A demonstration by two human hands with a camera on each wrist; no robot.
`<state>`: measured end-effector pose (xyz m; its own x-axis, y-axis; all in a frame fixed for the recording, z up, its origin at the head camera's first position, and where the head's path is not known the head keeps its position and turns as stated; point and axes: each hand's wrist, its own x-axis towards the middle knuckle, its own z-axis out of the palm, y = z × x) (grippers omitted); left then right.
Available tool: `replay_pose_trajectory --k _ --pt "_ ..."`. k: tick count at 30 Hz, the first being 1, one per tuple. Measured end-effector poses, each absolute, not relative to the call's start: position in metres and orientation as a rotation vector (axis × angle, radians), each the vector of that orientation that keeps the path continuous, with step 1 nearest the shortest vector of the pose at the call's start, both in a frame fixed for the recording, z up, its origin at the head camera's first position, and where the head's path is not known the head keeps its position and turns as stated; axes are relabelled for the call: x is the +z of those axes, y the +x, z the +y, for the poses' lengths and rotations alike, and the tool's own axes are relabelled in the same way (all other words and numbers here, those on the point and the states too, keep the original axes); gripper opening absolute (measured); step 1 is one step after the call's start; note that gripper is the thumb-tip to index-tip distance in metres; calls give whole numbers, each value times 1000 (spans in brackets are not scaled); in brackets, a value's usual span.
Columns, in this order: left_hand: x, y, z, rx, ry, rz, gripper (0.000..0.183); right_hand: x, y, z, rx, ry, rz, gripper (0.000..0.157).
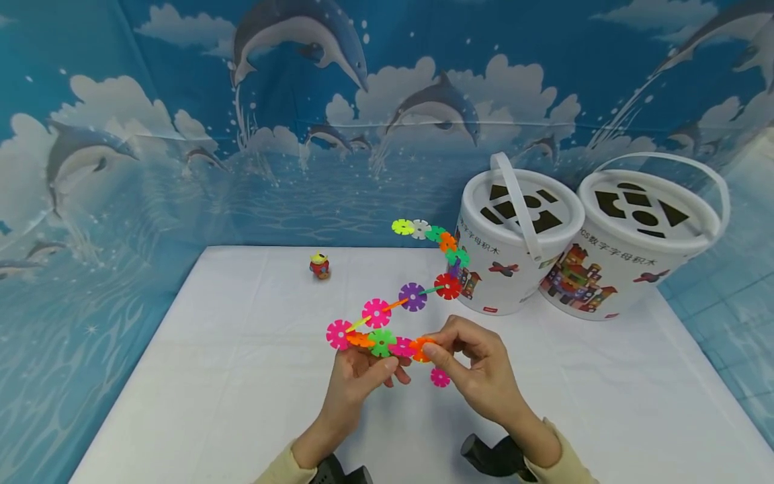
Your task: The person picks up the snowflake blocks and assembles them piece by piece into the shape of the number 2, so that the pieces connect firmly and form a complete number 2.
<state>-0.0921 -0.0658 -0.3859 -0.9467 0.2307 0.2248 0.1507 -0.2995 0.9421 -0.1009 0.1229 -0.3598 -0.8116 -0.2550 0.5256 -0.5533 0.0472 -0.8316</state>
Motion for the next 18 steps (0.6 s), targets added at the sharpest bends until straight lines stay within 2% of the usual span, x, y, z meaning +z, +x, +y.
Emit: replay_pose_trajectory --k 9,18 --pt "-388 -89 -60 2343 407 1970 37 -363 -99 117 1865 852 -2050 23" --pt "-389 -90 -59 2416 448 1962 30 -366 -101 117 1863 855 -2066 23"
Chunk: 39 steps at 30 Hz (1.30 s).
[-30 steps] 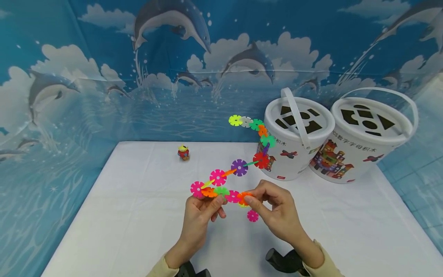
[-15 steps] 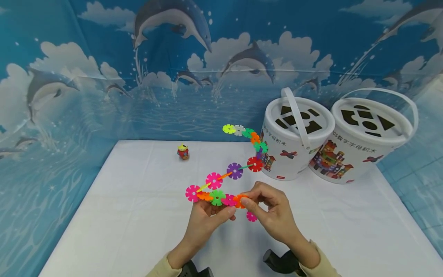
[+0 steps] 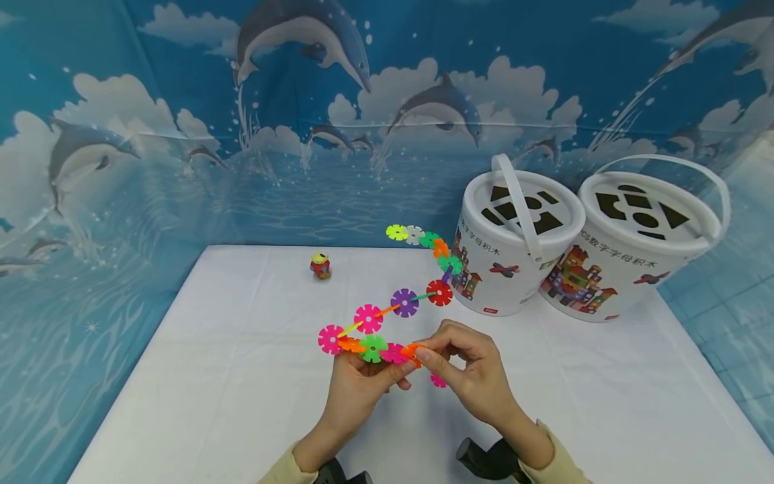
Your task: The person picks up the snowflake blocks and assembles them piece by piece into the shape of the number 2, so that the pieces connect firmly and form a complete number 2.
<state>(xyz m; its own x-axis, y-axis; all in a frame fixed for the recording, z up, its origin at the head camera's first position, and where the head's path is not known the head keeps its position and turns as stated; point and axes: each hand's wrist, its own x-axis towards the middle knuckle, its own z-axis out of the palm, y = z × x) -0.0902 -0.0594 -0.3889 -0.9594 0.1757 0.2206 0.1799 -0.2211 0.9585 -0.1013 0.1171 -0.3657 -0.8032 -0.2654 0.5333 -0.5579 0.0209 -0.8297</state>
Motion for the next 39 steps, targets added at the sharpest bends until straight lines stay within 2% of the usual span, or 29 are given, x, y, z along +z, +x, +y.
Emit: replay_pose_trajectory --k 5,10,19,27,31,39 --pt "-389 -92 -62 -2396 -423 -1959 23 -364 -106 122 1839 888 -2163 20" --pt "-387 -95 -66 -2384 -332 -1946 16 -371 -126 133 1751 855 -2393 13" --pt "-386 -99 -71 -2368 -310 -1877 14 -413 -163 140 1282 698 -2939 10" --pt "-385 -98 -72 -2425 -303 -1831 17 -451 -173 128 803 517 -3177 25" --pt "-383 -98 -72 -2426 -312 -1814 17 -457 -171 123 763 502 -3154 29" --pt "-380 -96 -72 -2407 -310 -1822 16 -458 -168 122 805 512 -3121 26"
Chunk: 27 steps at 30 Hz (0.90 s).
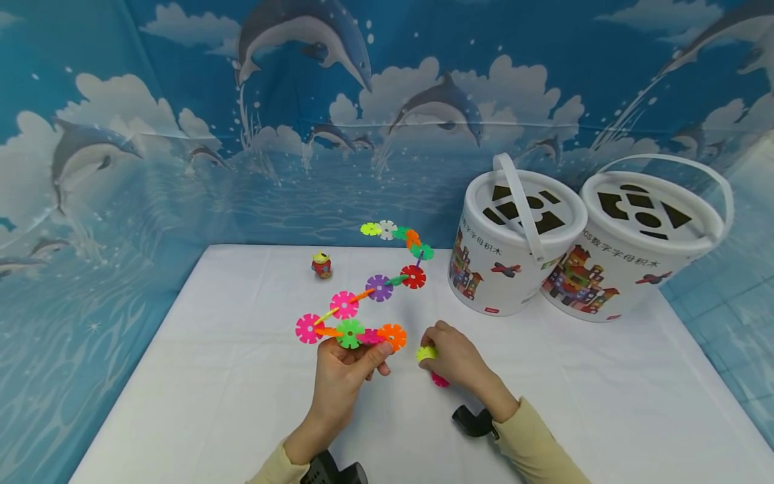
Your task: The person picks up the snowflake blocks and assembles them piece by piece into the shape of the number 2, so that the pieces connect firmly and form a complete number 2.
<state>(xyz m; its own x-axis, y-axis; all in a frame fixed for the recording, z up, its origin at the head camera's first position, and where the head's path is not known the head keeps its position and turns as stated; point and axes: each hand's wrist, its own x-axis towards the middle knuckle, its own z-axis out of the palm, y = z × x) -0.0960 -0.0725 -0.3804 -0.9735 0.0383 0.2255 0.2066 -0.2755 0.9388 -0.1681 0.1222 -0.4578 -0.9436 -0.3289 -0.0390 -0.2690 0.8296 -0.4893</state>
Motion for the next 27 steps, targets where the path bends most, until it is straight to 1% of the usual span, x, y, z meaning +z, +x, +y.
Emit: replay_pose_trajectory --k 3,7,11,15,19,24,27 --pt "-381 -96 -73 -2407 -297 -1829 16 -457 -168 122 -781 -487 2852 25" --pt "-381 -96 -73 -2402 -292 -1838 16 -456 -167 122 -892 -538 2738 20" --pt "-381 -97 -73 -2403 -310 -1828 16 -447 -163 123 -1048 -639 2685 16" --pt "-381 -97 -73 -2412 -321 -1812 17 -428 -155 125 -1332 -700 2661 16" --pt "-381 -97 -73 -2422 -308 -1797 18 -402 -144 126 -1631 -686 2539 20" --pt "-381 -97 -74 -2415 -306 -1799 17 -376 -129 130 -1822 -672 2380 22" --pt "-381 -97 -74 -2418 -305 -1810 17 -366 -121 132 -1893 -715 2348 20"
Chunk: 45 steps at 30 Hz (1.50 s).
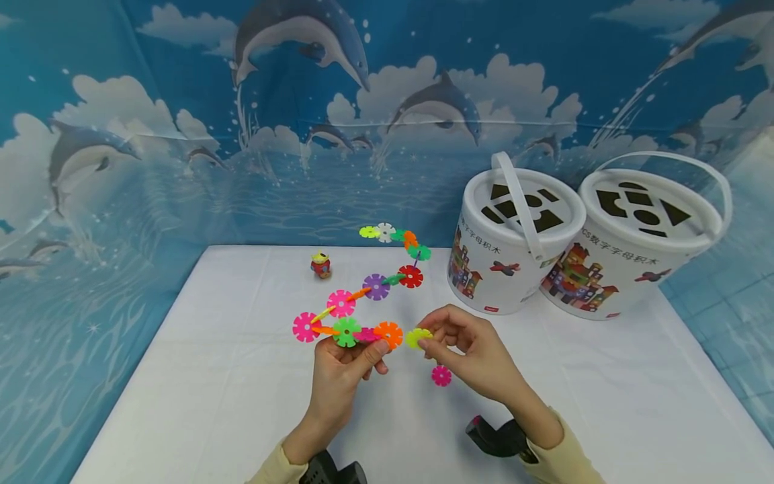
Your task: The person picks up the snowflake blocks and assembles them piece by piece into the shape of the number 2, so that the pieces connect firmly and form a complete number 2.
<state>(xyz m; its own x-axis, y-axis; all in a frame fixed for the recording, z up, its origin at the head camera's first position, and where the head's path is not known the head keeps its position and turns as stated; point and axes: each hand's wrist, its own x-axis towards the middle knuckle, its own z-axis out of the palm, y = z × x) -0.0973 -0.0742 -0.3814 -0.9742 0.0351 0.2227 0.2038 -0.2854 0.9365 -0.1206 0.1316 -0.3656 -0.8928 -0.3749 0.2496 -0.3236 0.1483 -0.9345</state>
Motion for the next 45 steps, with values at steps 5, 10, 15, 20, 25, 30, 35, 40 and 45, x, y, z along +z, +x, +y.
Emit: replay_pose_trajectory --k 5,10,15,20,25,30,35,40,45 --pt "-382 -98 -74 -2432 -300 -1818 18 -355 -111 132 -1950 -828 2424 18" --pt "-383 -98 -74 -2429 -325 -1811 18 -348 -108 131 -1923 -960 2558 22" --pt "-383 -98 -73 -2433 -341 -1811 18 -349 -107 131 -1889 -1090 2637 27" --pt "-382 -98 -73 -2436 -365 -1810 18 -350 -107 132 -1883 -1270 2723 10" --pt "-382 -96 -72 -2448 -364 -1830 19 -351 -106 131 -1819 -1454 2833 20" --pt "-381 -95 -72 -2449 -373 -1830 19 -353 -105 129 -1753 -1573 2911 23" --pt "-382 -94 -71 -2446 -409 -1819 19 -354 -105 128 -1749 -1620 2866 22" --pt "-382 -94 -71 -2433 -427 -1826 19 -354 -105 127 -1778 -1620 2820 21" --pt "-382 -94 -71 -2418 -421 -1846 19 -355 -105 126 -1784 -1644 2789 20"
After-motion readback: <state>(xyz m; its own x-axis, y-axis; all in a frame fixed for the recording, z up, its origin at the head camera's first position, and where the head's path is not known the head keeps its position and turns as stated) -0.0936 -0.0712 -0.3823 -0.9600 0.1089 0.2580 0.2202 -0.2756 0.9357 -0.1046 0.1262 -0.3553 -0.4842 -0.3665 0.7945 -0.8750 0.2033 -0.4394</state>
